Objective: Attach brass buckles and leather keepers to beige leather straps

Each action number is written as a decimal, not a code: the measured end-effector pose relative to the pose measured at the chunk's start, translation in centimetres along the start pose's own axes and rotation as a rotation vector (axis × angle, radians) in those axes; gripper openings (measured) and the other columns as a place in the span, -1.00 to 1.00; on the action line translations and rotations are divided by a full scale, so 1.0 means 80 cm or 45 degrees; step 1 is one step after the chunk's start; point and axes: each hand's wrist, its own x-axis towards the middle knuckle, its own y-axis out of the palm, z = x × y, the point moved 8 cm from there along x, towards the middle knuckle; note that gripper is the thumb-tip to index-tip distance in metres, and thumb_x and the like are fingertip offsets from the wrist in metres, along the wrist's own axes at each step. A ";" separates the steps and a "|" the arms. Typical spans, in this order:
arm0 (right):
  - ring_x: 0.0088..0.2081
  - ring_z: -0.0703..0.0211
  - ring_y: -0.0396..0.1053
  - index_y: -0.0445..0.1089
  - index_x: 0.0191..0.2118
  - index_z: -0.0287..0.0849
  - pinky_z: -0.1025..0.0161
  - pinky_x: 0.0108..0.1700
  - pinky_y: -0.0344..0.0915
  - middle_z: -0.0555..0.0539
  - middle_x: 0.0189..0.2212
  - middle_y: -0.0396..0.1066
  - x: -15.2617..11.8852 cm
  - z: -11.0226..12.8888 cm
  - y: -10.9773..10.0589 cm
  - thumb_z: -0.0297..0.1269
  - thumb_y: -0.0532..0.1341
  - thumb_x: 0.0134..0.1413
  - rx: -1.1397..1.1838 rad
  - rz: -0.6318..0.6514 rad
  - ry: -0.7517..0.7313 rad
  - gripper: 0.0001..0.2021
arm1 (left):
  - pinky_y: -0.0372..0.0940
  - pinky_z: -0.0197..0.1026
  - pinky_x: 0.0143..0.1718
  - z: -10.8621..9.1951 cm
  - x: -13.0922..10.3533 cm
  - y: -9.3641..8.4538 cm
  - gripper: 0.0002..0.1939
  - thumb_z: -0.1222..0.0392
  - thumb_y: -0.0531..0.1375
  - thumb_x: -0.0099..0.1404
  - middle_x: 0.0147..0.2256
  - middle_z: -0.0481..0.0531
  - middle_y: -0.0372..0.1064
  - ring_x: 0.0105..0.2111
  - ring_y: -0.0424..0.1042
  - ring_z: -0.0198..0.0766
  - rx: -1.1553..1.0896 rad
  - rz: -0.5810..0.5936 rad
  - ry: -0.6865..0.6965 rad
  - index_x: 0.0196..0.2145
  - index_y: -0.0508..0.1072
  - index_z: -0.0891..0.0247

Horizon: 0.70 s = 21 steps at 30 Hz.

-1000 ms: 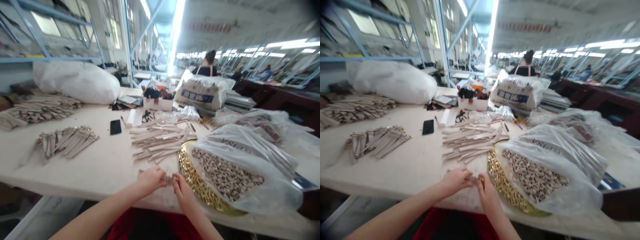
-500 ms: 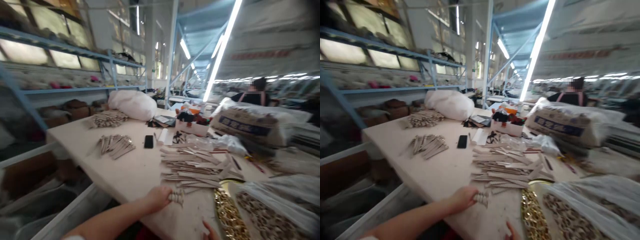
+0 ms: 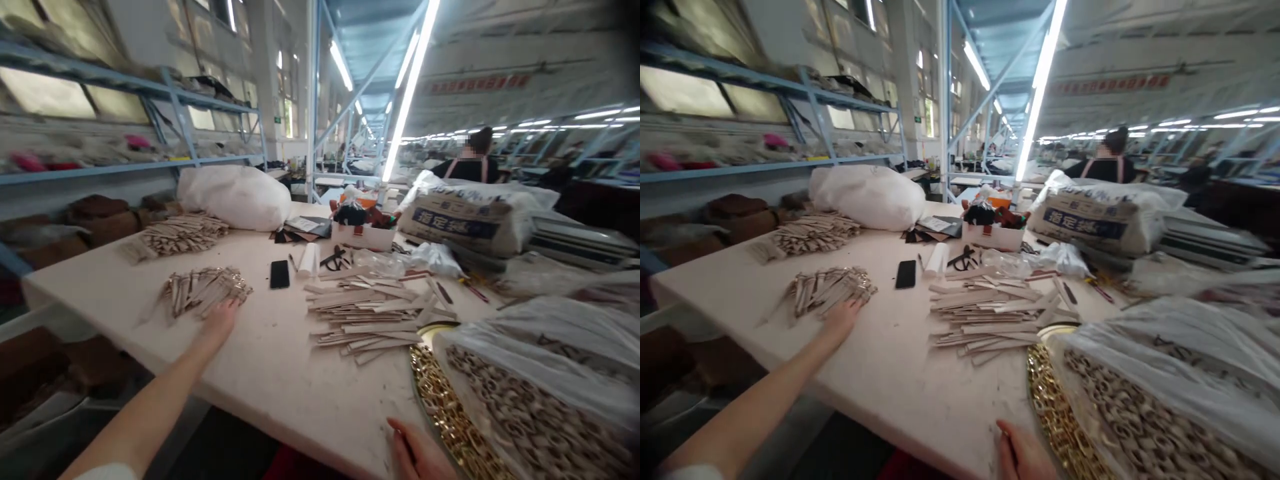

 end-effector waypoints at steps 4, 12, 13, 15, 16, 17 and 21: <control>-0.28 0.09 0.46 0.43 -0.24 -0.15 0.19 -0.23 0.40 -0.13 -0.32 0.50 0.003 0.022 -0.008 -0.19 0.00 0.13 -0.103 -0.025 0.050 -0.71 | 0.05 0.10 -0.03 -0.049 0.003 0.003 -0.60 0.34 -0.13 0.25 0.06 0.38 0.13 0.00 0.17 0.05 0.001 -0.075 0.115 0.02 0.23 0.45; -0.28 0.08 0.44 0.41 -0.24 -0.16 0.19 -0.22 0.37 -0.15 -0.32 0.49 0.005 0.035 -0.012 -0.23 0.00 0.14 -0.146 -0.035 0.056 -0.74 | 0.04 -0.13 0.03 -0.304 -0.011 0.028 -0.76 0.25 0.01 0.24 -0.16 0.10 0.38 -0.10 0.29 -0.20 -0.247 0.033 0.722 -0.22 0.44 0.19; -0.28 0.08 0.44 0.41 -0.25 -0.16 0.19 -0.23 0.37 -0.15 -0.33 0.48 0.005 0.036 -0.013 -0.23 0.00 0.14 -0.145 -0.046 0.061 -0.74 | 0.07 -0.13 0.00 -0.328 -0.006 0.027 -0.76 0.25 0.01 0.25 -0.18 0.12 0.39 -0.11 0.30 -0.19 -0.267 0.038 0.748 -0.23 0.44 0.22; -0.29 0.08 0.44 0.40 -0.26 -0.17 0.19 -0.23 0.36 -0.16 -0.34 0.48 0.005 0.038 -0.015 -0.24 -0.01 0.15 -0.136 -0.064 0.076 -0.74 | 0.14 -0.14 -0.09 -0.364 0.005 0.026 -0.76 0.24 -0.01 0.26 -0.19 0.15 0.38 -0.16 0.33 -0.17 -0.291 0.053 0.768 -0.23 0.43 0.26; -0.29 0.08 0.43 0.40 -0.26 -0.17 0.19 -0.23 0.35 -0.16 -0.35 0.48 0.005 0.039 -0.015 -0.24 -0.02 0.15 -0.125 -0.068 0.078 -0.74 | 0.17 -0.15 -0.13 -0.376 0.010 0.028 -0.75 0.23 -0.01 0.26 -0.20 0.16 0.38 -0.18 0.35 -0.17 -0.294 0.065 0.764 -0.23 0.43 0.28; -0.29 0.09 0.43 0.40 -0.26 -0.17 0.20 -0.23 0.34 -0.15 -0.35 0.47 0.006 0.040 -0.015 -0.25 -0.02 0.15 -0.111 -0.073 0.078 -0.74 | 0.19 -0.16 -0.17 -0.384 0.014 0.031 -0.76 0.23 0.00 0.25 -0.21 0.16 0.39 -0.21 0.36 -0.17 -0.291 0.080 0.754 -0.23 0.43 0.30; -0.31 0.13 0.40 0.39 -0.26 -0.18 0.23 -0.23 0.31 -0.13 -0.37 0.46 0.011 0.044 -0.019 -0.31 -0.02 0.15 -0.058 -0.089 0.097 -0.76 | 0.20 -0.22 -0.19 -0.394 0.013 0.034 -0.81 0.23 0.07 0.20 -0.23 0.14 0.39 -0.20 0.36 -0.18 -0.278 0.123 0.729 -0.28 0.43 0.31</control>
